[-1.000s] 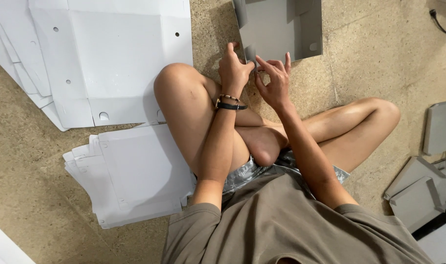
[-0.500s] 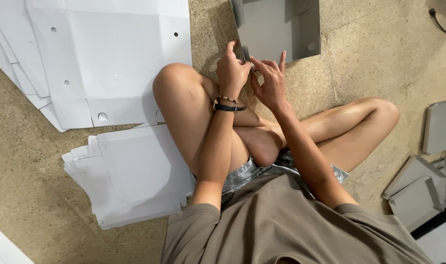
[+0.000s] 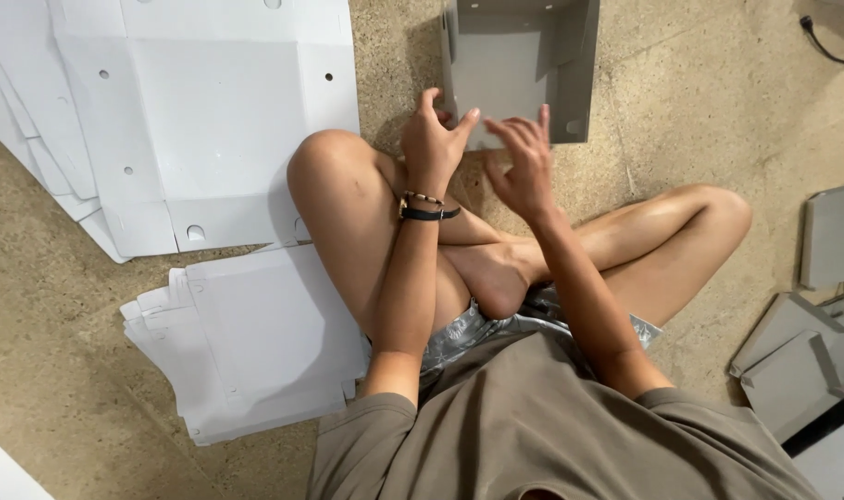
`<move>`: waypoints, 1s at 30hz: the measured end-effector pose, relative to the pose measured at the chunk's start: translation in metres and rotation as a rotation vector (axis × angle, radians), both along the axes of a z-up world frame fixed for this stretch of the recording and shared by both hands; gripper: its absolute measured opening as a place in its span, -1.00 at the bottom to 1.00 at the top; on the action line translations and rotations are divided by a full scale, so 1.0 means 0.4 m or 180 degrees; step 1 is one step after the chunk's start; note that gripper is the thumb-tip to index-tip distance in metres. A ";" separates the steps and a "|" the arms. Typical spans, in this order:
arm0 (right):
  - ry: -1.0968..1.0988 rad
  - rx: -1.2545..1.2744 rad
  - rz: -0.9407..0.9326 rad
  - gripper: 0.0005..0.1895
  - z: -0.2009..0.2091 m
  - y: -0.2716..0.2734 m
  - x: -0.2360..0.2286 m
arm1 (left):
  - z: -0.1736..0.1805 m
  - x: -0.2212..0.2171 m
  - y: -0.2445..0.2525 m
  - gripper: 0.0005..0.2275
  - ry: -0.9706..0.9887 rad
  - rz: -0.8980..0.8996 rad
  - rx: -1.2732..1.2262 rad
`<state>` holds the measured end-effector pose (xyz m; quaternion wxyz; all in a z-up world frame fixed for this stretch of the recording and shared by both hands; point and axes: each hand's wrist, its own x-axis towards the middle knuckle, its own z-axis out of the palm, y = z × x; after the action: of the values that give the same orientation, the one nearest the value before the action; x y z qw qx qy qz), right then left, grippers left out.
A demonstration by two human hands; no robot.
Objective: The person assembles a small cardboard box by folding and tucking its flaps into place. They then pick up a flat white cardboard sheet, fold it along pre-scored lines, and prepare it for assembly.
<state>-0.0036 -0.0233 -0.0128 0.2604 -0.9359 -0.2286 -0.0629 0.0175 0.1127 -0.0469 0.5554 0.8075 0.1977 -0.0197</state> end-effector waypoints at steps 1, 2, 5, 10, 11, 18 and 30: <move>-0.0026 0.0002 -0.0004 -0.71 0.020 -0.029 0.018 | -0.011 0.009 -0.006 -0.52 -0.0026 -0.0004 0.0002; -0.0005 -0.0042 -0.0732 -0.63 0.038 -0.059 0.027 | -0.024 0.009 -0.011 -0.49 -0.0024 -0.0128 0.0195; 0.0708 -0.0287 -0.1775 -0.43 0.059 -0.163 0.058 | -0.057 0.013 -0.034 -0.49 -0.0011 -0.0383 0.0659; 0.2005 -0.0360 -0.1973 -0.87 -0.031 -0.288 0.086 | -0.020 0.024 -0.055 -0.55 0.0260 -0.0600 0.1116; 0.1725 -0.0563 -0.2015 -0.87 -0.055 -0.302 0.083 | -0.011 0.024 -0.053 -0.58 0.0258 -0.0659 0.1054; 0.3227 0.0695 -0.2082 -0.56 0.094 -0.131 0.025 | -0.033 0.054 -0.065 -0.30 -0.1253 0.0256 0.0522; 0.0508 0.0680 -0.1556 -0.72 0.068 -0.288 0.060 | 0.070 -0.007 -0.063 -0.47 -0.1359 -0.0378 0.1106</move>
<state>0.0203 -0.1385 0.0145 0.3520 -0.9325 0.0332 -0.0736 0.0145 0.0875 -0.0188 0.4355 0.8867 0.0290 0.1526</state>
